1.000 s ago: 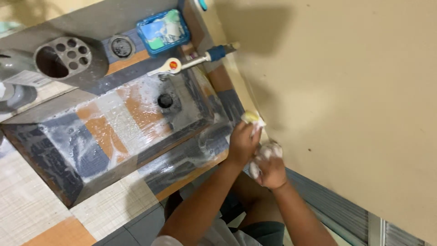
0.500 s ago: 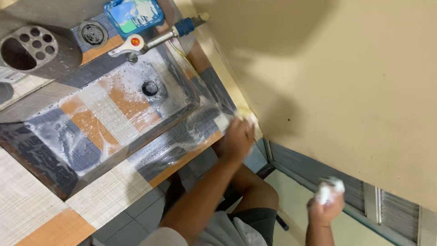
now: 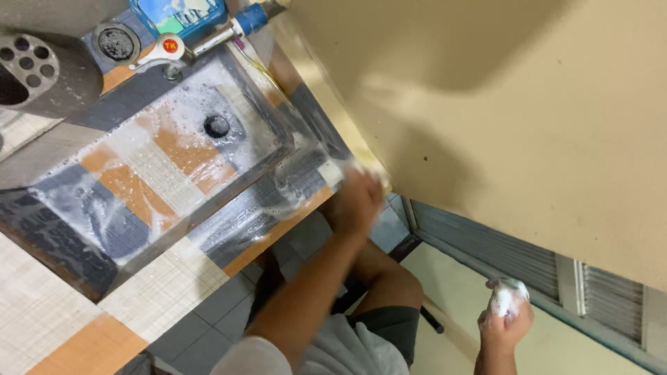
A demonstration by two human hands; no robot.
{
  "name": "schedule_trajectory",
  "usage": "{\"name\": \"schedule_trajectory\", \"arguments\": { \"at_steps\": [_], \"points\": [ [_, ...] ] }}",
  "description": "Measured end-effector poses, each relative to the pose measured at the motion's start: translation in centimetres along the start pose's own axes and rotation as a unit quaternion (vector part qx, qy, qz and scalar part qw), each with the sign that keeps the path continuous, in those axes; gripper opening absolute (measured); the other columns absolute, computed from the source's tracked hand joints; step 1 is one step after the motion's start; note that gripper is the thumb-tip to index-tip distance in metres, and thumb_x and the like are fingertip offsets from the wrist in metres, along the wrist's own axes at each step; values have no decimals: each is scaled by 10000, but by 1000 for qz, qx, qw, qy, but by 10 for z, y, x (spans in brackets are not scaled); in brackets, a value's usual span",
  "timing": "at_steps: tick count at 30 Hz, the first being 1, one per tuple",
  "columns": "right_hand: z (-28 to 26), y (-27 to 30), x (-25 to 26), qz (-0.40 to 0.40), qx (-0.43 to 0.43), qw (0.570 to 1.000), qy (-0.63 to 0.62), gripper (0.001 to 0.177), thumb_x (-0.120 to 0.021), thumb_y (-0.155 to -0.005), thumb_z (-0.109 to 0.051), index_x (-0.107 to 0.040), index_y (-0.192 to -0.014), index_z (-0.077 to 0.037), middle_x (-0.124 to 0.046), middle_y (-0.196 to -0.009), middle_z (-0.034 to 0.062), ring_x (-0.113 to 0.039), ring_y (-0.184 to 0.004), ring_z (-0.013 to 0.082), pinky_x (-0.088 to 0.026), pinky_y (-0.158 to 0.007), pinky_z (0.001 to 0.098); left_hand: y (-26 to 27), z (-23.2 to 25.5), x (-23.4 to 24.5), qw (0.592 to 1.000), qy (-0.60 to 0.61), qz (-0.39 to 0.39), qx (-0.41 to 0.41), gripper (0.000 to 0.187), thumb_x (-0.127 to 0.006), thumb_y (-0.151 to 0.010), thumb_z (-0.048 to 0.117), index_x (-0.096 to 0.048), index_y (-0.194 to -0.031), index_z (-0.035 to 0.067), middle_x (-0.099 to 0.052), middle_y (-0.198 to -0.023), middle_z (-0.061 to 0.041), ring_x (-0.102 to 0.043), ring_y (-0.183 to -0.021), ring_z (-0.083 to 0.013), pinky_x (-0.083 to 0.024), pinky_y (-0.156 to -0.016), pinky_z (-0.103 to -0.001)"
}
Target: Scrubbing a sink with a sponge and soapy water, then rinsing it and washing individual items like a metal cup and plastic containers.
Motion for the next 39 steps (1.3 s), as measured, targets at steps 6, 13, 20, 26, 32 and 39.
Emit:
{"name": "schedule_trajectory", "arguments": {
  "at_steps": [6, 13, 20, 26, 32, 39],
  "points": [
    [-10, 5, 7, -15, 19, 999, 45, 184, -570, -1057, -100, -692, -1039, 37, -683, -953, 109, -619, -822, 146, -482, -753, 256, -5, -6, -12, 984, -47, -170, -6, 183, -722, -924, 159, -635, -819, 36, -514, -713, -151, -529, -659, -351, -421, -617, -497],
    [-13, 21, 34, -7, -100, 994, 46, 208, -555, -967, -98, -707, -1053, 14, -633, -808, 70, -505, -517, 92, -385, -512, 235, -47, -11, 10, 997, -71, -28, 5, 123, -576, -984, 109, -619, -911, 19, -549, -880, -209, -560, -808, -387, -456, -719, -484],
    [13, 39, 21, -20, -153, 988, -31, 202, -565, -968, -92, -705, -1074, 8, -632, -847, 79, -507, -533, 87, -396, -521, 246, 14, -7, -16, 985, -46, -162, -47, 125, -628, -864, 148, -675, -867, 32, -578, -788, -194, -571, -764, -414, -439, -702, -544],
    [-4, 32, 29, -53, -25, 996, 65, 197, -564, -981, -111, -699, -1066, 5, -694, -950, 110, -627, -781, 147, -489, -741, 268, -125, -29, 28, 996, -84, -23, 2, 206, -602, -987, 155, -613, -859, -5, -562, -847, -234, -557, -780, -446, -438, -692, -528],
    [53, 43, -23, -82, 48, 989, 117, 195, -632, -888, -133, -709, -1050, -58, -701, -944, 128, -676, -831, 271, -527, -770, 391, -17, -35, -2, 995, -89, -3, -39, 208, -644, -955, 180, -587, -1002, -15, -584, -976, -237, -588, -895, -433, -496, -794, -513],
    [-116, -11, -141, -152, 311, 938, 18, 436, -631, -872, -277, -559, -1249, -70, -643, -1293, 162, -600, -1199, 419, -462, -1039, 551, -18, -22, 4, 981, 19, -117, 153, 396, -693, -938, 322, -558, -1123, -1, -619, -1054, -244, -667, -920, -400, -580, -746, -480]
  ]
}}
Point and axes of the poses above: each hand's wrist, its own y-axis away from the middle knuckle, its own x-axis out of the back of the hand, z = x × y, the point moved 8 cm from there along -y, towards the middle knuckle
